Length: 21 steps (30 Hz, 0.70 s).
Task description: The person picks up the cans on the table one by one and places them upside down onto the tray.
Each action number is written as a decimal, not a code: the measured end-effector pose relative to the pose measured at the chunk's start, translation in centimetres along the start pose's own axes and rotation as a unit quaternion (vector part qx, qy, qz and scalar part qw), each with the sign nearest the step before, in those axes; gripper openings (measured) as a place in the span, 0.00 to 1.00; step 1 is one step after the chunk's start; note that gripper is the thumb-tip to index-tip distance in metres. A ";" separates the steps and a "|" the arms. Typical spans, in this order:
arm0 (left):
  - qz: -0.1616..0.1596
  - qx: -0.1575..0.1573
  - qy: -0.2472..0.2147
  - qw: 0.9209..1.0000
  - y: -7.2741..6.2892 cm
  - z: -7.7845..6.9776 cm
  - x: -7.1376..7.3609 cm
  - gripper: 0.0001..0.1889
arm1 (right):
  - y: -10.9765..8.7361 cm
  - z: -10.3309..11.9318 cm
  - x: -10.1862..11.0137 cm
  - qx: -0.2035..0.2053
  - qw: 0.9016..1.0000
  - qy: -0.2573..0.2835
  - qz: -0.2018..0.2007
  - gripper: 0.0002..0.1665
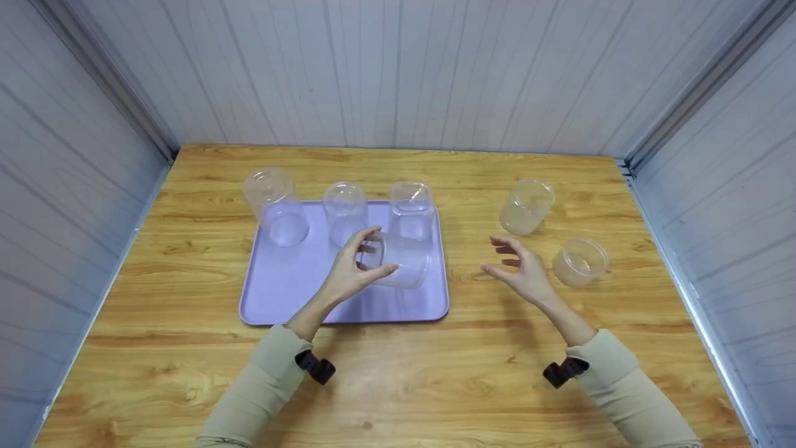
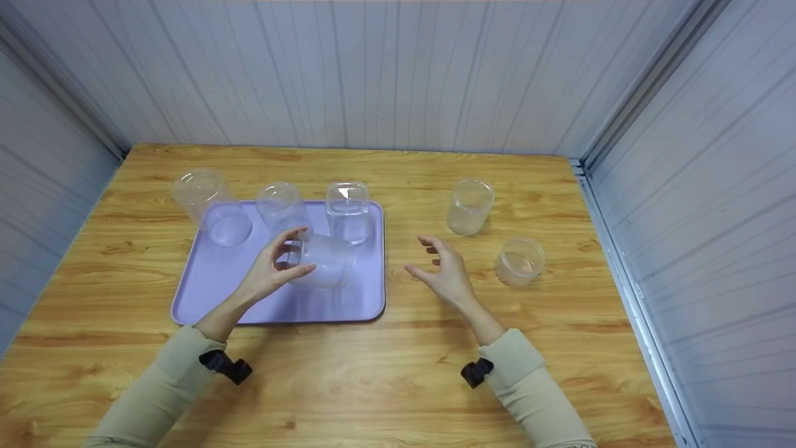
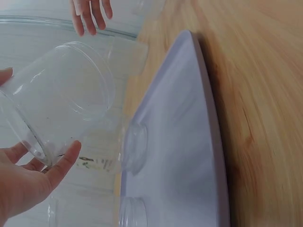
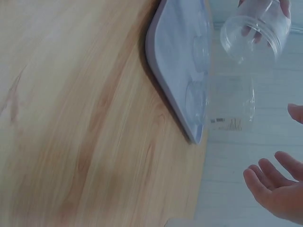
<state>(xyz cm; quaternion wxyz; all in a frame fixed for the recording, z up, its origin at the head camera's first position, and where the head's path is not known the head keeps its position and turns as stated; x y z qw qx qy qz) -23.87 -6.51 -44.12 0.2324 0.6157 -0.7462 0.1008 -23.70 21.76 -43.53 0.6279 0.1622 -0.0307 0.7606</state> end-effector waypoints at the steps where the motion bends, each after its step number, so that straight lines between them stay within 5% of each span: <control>1: -0.001 0.004 0.008 1.000 0.1 0.7 0.0 0.38 | 0.0 -0.2 0.2 0.000 1.000 -0.010 0.002 0.31; 12: -0.011 0.016 0.083 0.996 -0.4 2.7 1.8 0.40 | -0.5 -1.2 2.4 0.016 0.984 -0.177 0.014 0.39; 21: -0.011 0.015 0.139 0.990 -1.1 3.4 3.9 0.42 | -1.0 -3.0 4.7 -0.009 0.970 -0.243 0.026 0.42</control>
Point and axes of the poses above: each hand's wrist, its own y-axis towards the middle knuckle, its own x-axis out of the back of the hand, z = x × y, the point moved 7 cm from there along y, towards the middle knuckle, and after that the axes turned 12 degrees about y, right-handed, at the moved point
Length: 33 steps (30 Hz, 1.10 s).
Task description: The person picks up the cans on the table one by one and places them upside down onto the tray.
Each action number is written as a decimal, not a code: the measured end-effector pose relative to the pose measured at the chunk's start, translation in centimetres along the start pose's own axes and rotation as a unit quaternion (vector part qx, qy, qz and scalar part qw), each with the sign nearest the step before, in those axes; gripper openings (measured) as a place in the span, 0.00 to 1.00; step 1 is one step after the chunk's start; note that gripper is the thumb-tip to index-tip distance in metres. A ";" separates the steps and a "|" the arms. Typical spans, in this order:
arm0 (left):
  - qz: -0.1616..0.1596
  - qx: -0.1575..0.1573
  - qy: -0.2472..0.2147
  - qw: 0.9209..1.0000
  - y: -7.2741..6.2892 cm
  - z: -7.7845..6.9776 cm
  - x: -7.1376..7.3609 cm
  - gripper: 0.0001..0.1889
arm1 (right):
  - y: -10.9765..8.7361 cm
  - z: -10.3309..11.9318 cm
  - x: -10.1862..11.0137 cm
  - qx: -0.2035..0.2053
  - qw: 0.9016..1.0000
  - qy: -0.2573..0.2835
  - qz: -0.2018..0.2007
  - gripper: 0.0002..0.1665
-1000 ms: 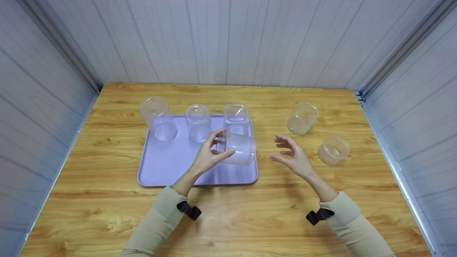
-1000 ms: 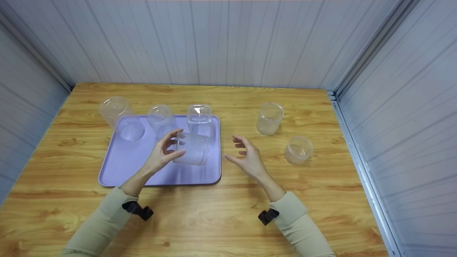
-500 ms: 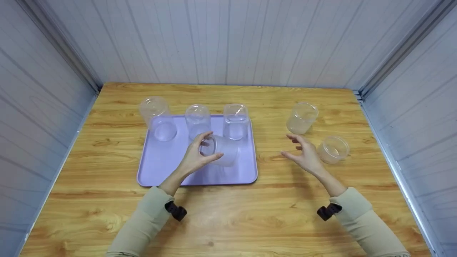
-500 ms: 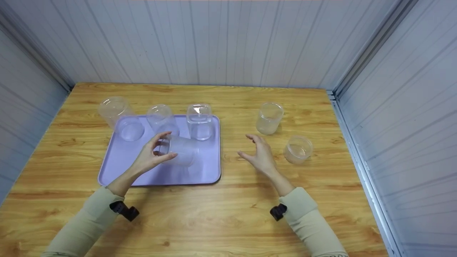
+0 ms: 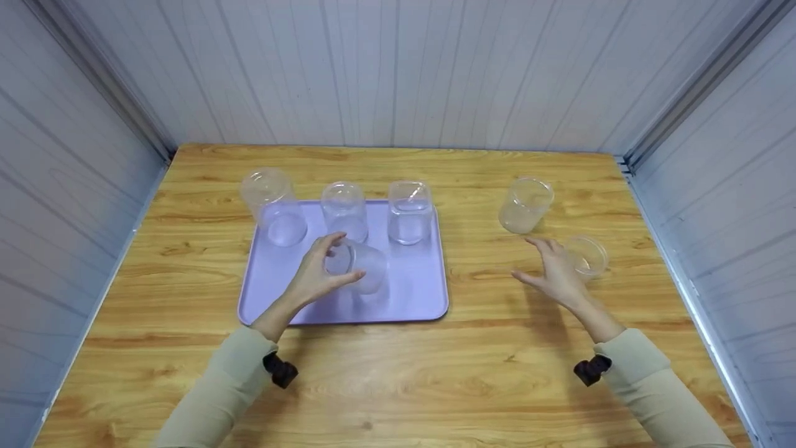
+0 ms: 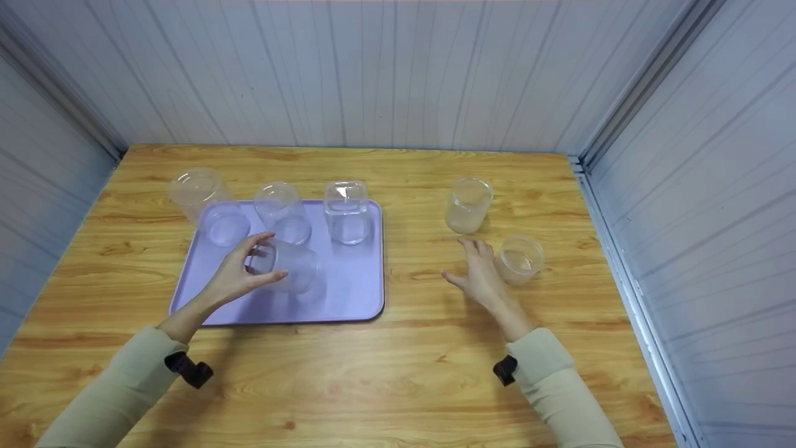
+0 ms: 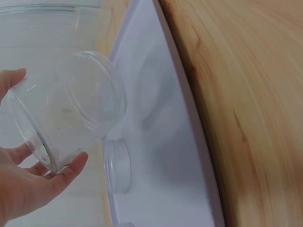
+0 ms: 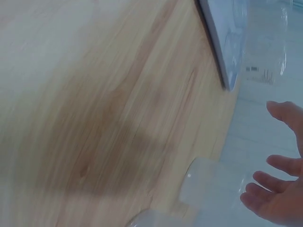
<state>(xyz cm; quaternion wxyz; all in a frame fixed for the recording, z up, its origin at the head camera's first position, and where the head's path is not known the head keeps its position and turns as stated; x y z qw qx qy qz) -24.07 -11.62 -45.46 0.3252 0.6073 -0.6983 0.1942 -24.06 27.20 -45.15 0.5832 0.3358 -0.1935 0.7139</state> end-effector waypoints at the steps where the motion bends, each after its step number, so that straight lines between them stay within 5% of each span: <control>1: 0.000 0.002 0.004 1.000 -0.1 0.2 0.2 0.42 | 0.0 -0.3 0.2 -0.002 1.000 -0.003 0.003 0.43; 15: 0.010 0.013 0.063 0.998 -0.9 2.2 2.3 0.43 | 0.1 -4.2 2.6 -0.068 0.995 -0.065 0.044 0.49; 33: 0.015 0.028 0.105 0.994 -1.6 3.3 3.8 0.45 | -0.5 -8.3 5.3 -0.116 0.991 -0.069 0.021 0.54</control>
Point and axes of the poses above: each hand's wrist, its own y-axis towards the middle knuckle, its own x-axis out of the back of the hand, z = x × y, the point moved 7 cm from there along y, towards the middle knuckle, and after that the axes turned 12 degrees about y, right-handed, at the moved point
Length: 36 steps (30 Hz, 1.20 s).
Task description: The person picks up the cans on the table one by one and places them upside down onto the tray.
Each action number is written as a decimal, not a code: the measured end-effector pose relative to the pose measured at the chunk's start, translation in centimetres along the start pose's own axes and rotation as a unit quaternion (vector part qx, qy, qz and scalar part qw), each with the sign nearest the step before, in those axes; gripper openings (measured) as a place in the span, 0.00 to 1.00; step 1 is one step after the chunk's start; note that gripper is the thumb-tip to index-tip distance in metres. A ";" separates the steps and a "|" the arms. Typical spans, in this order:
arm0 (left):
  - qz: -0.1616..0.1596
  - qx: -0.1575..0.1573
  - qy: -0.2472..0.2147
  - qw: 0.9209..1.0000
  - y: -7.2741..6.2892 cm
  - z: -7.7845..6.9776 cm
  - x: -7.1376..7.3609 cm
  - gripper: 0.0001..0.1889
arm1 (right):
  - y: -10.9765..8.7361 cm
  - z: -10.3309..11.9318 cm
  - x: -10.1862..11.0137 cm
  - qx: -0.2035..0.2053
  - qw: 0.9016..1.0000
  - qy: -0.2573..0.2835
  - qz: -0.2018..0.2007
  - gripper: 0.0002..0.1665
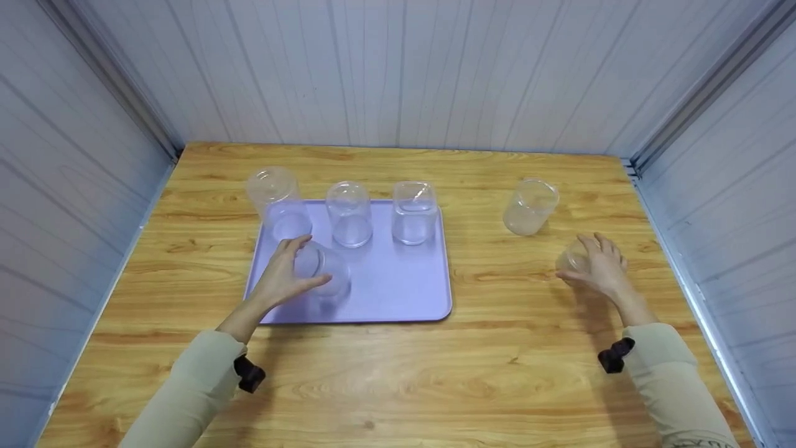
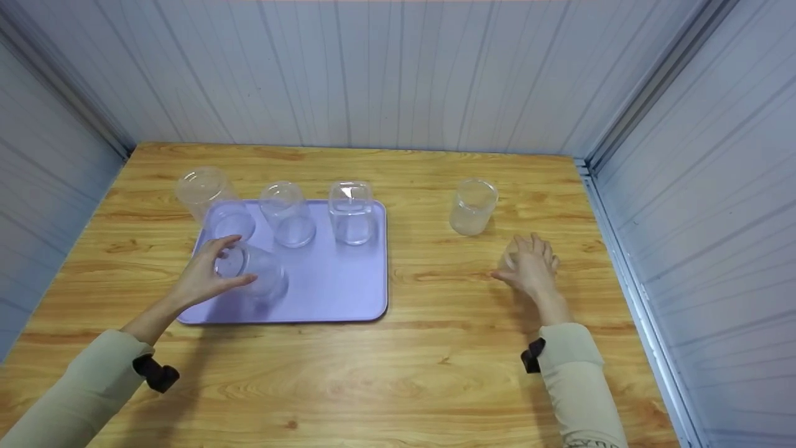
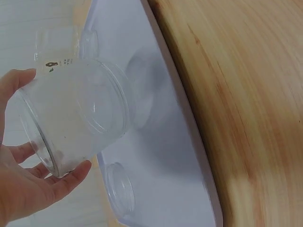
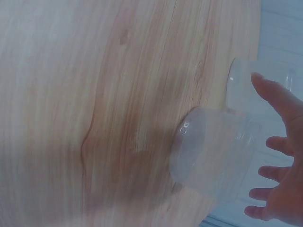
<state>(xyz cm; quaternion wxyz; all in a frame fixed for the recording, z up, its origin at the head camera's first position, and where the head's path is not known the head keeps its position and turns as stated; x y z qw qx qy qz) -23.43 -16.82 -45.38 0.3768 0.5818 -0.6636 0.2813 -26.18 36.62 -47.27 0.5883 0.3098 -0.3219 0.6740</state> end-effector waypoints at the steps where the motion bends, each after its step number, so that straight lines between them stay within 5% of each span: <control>1: 0.002 0.001 0.005 1.000 0.0 0.1 0.0 0.45 | 0.0 -0.2 0.0 -0.005 1.000 0.000 0.001 0.55; 21: 0.021 -0.002 0.063 0.998 -0.6 1.8 1.4 0.44 | 0.3 -2.8 0.3 -0.093 0.995 0.002 0.040 0.65; 36: 0.050 0.002 0.082 0.995 -1.1 3.2 2.2 0.44 | 0.7 -2.7 0.5 -0.076 0.996 0.007 0.048 0.64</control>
Point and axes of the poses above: each hand's wrist, its own y-axis towards the middle knuckle, its own x-axis out of the back of the hand, z = x × y, the point moved 7 cm from there along y, towards the middle knuckle, and after that the axes turned 12 degrees about y, right-handed, at the moved point
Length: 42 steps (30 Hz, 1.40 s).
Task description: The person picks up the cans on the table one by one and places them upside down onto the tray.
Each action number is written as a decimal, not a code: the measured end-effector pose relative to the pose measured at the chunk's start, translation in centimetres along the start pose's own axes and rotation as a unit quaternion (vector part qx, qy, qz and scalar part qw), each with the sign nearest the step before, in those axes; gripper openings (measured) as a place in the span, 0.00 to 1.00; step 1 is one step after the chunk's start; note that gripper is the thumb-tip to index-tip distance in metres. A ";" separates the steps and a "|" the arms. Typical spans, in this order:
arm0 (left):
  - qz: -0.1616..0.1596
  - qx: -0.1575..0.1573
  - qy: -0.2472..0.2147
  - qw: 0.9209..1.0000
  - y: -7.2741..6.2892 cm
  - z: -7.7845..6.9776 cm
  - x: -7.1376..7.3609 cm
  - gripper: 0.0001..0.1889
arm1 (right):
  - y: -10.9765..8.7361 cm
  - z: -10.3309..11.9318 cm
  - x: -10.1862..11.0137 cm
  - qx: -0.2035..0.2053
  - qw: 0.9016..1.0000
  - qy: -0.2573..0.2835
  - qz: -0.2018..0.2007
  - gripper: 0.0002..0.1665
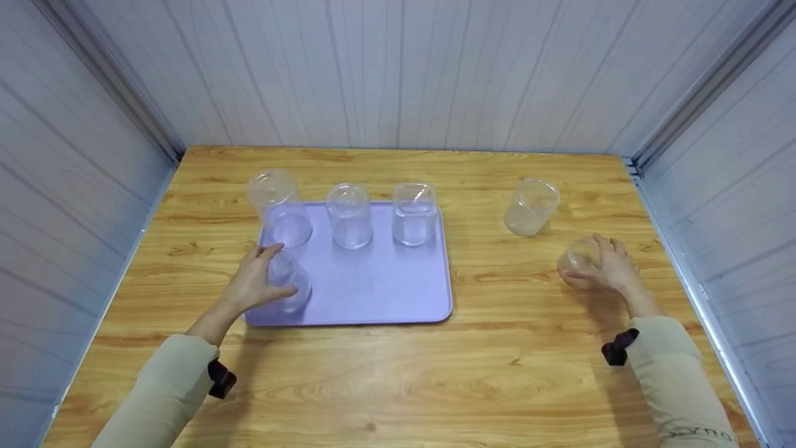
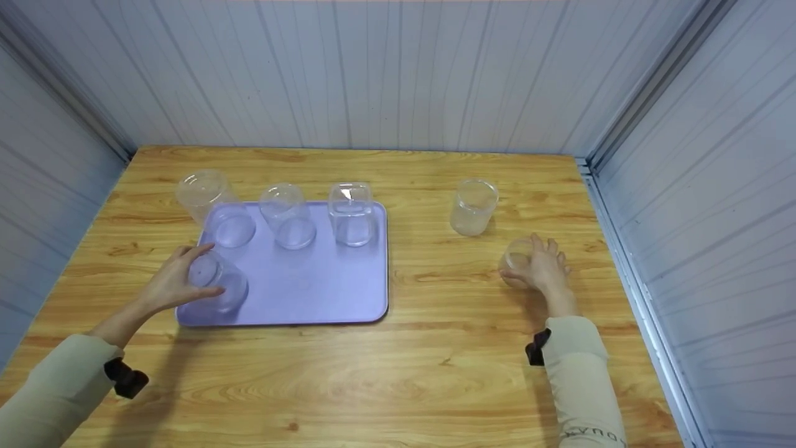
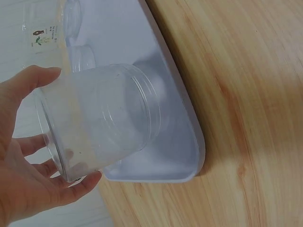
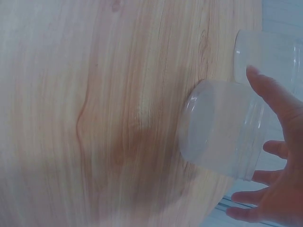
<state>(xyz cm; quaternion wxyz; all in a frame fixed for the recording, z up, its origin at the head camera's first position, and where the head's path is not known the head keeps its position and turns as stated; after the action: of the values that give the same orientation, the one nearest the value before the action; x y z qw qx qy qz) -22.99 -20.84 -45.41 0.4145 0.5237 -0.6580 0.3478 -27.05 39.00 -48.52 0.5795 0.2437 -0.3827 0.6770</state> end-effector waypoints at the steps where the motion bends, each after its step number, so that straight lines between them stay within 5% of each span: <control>1: 0.001 -0.001 0.001 1.000 0.0 0.1 0.0 0.44 | 0.1 0.0 0.0 0.003 1.000 0.001 0.001 0.64; 18: 0.043 0.005 0.017 0.999 -0.4 1.2 -0.1 0.44 | 0.7 0.3 0.0 0.028 1.000 0.004 -0.004 0.57; 34: 0.024 0.000 0.021 1.000 -0.5 0.8 0.2 0.46 | 0.8 0.1 0.0 0.008 1.000 0.024 -0.004 0.58; 42: 0.049 0.044 0.029 0.997 -0.6 1.0 0.4 0.49 | 0.5 0.4 0.0 0.010 0.999 0.027 -0.020 0.59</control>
<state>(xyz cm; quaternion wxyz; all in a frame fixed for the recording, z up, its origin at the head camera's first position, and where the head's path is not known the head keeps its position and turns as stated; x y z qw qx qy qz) -22.64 -22.02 -45.46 0.3924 0.4985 -0.6548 0.4108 -27.63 38.68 -48.40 0.6005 0.2392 -0.3550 0.6754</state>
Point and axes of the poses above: each hand's wrist, its own y-axis towards the middle knuckle, its own x-axis out of the back of the hand, z = x × y, the point moved 7 cm from there along y, towards the middle knuckle, and after that the axes turned 12 degrees about y, right-handed, at the moved point
